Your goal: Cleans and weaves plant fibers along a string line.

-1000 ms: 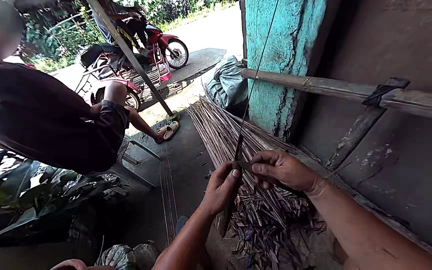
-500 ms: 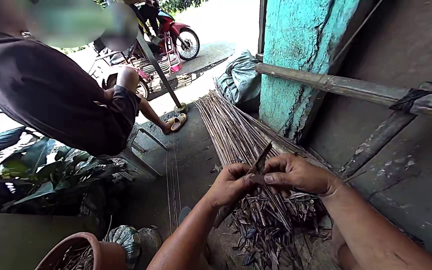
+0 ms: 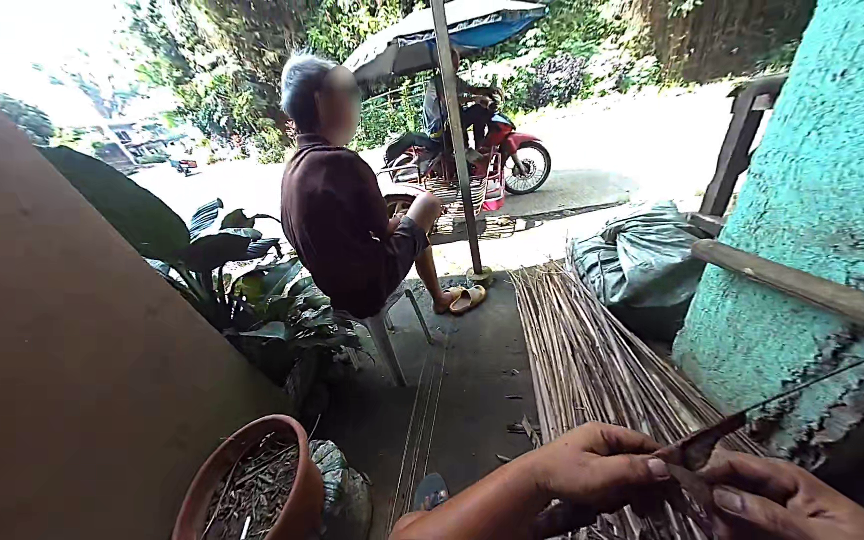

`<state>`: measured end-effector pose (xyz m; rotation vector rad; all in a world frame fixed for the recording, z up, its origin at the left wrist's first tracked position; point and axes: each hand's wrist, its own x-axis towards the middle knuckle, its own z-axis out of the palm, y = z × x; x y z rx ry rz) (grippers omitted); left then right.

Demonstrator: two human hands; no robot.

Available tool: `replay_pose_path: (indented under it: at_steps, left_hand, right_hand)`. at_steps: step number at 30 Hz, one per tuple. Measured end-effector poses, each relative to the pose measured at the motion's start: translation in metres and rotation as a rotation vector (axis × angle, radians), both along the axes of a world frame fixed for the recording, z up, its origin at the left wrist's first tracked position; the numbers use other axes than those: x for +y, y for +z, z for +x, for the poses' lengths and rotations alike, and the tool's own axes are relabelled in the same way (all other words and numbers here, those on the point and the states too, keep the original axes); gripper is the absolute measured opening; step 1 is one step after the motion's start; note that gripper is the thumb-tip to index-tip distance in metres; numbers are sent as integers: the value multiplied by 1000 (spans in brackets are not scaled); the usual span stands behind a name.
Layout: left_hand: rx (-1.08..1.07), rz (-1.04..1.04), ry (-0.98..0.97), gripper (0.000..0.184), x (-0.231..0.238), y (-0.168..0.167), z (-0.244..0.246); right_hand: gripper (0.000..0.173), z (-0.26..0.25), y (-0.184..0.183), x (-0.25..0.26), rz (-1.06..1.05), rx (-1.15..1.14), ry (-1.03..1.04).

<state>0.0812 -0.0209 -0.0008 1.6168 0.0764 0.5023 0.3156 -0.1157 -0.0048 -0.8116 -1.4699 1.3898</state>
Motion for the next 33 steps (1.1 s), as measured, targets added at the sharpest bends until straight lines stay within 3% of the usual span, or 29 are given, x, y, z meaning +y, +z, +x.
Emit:
replay_pose_path:
  at_steps: [6,14,20,27,33]
  left_hand:
    - [28,64,66,29,1,12,0]
    - [135,102,62,31,5,-21,-7]
    - [134,48,39,30,-2,-23,-13]
    - [41,-18,108,29,-13,-32,-5]
    - [-22,55,89,33,-15,-30,7]
  right_hand:
    - [18,-5,5,-5,46,-30,-44]
    - [16,-18,-24,-5,-79,-69,-177]
    - [21,-19,-21,-2,-84,-108,-64]
    - [21,-16,-18,-6,-128,-130,-94]
    - [22,-8,-18,-21,-44,-48,-149]
